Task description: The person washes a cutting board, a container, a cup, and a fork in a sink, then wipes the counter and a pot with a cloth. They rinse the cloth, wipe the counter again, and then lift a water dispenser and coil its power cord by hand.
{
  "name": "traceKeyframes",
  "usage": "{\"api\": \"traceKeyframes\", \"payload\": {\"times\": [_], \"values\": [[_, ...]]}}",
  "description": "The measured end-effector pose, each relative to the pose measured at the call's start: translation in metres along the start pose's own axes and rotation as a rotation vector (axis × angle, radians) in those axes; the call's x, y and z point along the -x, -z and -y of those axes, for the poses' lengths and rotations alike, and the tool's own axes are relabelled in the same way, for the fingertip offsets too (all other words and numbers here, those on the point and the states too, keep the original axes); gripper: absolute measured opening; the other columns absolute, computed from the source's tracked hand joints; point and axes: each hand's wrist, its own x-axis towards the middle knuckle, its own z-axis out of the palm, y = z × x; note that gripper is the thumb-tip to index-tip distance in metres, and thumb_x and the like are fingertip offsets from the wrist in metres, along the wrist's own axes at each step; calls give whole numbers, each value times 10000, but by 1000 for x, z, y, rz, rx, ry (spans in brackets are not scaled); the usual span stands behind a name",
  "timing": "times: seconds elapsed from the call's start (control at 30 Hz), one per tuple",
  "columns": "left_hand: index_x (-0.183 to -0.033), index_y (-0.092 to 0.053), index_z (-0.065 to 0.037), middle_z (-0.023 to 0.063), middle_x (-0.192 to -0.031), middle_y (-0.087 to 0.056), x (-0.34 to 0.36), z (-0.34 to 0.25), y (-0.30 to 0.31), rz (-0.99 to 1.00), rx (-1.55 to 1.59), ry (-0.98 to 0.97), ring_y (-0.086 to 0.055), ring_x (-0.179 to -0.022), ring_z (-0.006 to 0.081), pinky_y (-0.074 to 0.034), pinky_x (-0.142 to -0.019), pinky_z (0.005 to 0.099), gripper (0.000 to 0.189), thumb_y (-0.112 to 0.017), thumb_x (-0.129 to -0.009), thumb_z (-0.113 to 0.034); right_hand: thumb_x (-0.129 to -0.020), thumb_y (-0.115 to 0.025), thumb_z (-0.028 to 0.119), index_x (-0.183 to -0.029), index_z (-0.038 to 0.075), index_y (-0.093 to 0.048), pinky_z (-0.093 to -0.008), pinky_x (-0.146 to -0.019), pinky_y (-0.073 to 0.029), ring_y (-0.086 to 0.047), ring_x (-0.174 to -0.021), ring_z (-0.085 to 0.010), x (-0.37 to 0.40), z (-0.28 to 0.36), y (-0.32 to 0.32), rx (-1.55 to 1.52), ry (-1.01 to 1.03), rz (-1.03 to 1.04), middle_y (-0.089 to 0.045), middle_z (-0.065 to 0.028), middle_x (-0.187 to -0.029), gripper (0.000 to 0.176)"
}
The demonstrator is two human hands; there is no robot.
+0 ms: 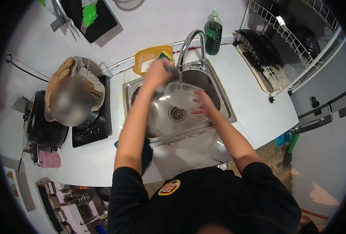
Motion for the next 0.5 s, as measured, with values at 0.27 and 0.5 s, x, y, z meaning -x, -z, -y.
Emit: {"api": "traceKeyframes", "payload": {"times": [0.27, 0.5], "values": [[-888, -674, -49, 176, -848, -641, 4, -4, -19, 154, -226, -212, -619, -805, 296, -483, -759, 376, 197, -638, -700, -95, -795, -435, 701, -1297, 170, -406, -536, -775, -490, -446, -1155, -381, -16, 12, -28, 36, 118, 26, -347, -143, -1369, 731], [-856, -674, -48, 199, -828, -647, 16, 52, -98, 261, -279, -82, -634, -799, 330, -489, -724, 428, 179, -569, -770, -166, -788, -410, 723, -1282, 142, -415, -500, -694, -522, -515, -1049, -386, -5, 26, -29, 220, 242, 33, -375, -191, -1333, 762]]}}
